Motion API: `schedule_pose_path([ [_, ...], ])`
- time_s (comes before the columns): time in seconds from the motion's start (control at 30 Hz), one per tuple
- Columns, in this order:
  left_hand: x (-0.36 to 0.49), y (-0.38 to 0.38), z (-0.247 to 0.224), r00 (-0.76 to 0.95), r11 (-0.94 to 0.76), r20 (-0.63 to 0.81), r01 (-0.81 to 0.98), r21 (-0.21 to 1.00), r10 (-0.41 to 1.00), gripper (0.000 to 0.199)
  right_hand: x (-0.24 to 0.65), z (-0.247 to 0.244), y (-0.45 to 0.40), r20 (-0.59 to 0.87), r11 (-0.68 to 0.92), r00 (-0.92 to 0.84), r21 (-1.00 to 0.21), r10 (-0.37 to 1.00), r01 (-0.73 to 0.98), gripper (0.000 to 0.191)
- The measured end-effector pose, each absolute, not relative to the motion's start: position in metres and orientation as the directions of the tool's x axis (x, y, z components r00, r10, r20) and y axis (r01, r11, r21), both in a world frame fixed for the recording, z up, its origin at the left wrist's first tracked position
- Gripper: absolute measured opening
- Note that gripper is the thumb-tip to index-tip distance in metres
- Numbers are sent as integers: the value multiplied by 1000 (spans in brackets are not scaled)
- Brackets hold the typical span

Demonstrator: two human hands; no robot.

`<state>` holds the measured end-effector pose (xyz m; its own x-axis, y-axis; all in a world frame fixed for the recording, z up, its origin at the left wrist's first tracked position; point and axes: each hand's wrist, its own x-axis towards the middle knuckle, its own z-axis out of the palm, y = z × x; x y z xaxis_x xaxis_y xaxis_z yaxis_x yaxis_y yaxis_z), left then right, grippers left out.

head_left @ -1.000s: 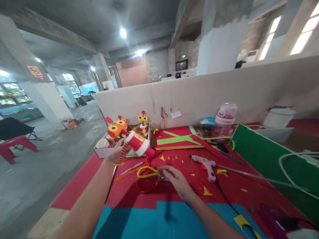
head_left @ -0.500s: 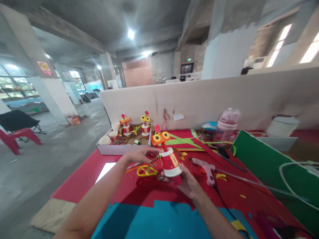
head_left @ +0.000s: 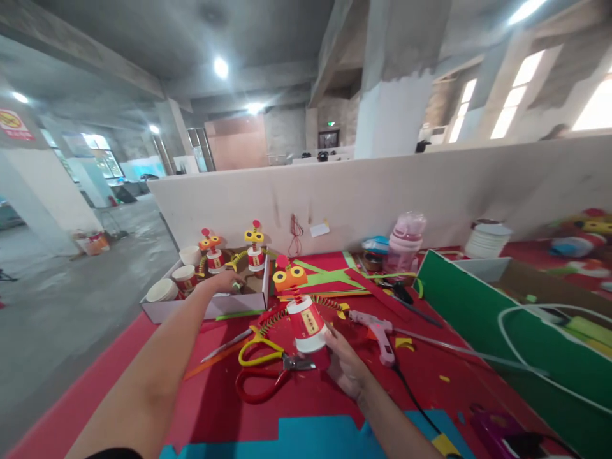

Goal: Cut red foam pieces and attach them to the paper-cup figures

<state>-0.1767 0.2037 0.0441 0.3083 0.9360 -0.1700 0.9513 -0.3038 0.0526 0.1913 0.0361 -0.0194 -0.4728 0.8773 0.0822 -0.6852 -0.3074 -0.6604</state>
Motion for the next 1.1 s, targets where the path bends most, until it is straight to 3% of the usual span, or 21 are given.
schedule_pose_path([
  [0.2, -178, 209, 35, 287, -302, -162, 951, -72, 944, 45, 192, -21, 35, 60, -307, -457, -664, 887, -682, 58],
  [0.37, -182, 206, 53, 238, -252, -137, 962, -102, 962, 33, 191, -23, 36, 54, -317, -461, -656, 886, -685, 53],
  [0.47, -187, 203, 66, 238, -254, -173, 964, -78, 956, 32, 191, -22, 37, 60, -320, -467, -651, 882, -688, 51],
  [0.67, -183, 199, 62, 263, -263, -305, 964, 41, 916, 59, 191, -22, 37, 49, -329, -473, -654, 880, -681, 45],
  [0.87, -166, 203, 50, 289, -232, -441, 956, 180, 850, 59, 193, -18, 35, 17, -361, -491, -657, 871, -662, 45],
  [1.1, -172, 204, 43, 203, -159, -434, 978, 136, 877, 54, 192, -27, 37, -9, -361, -474, -660, 881, -659, 50],
])
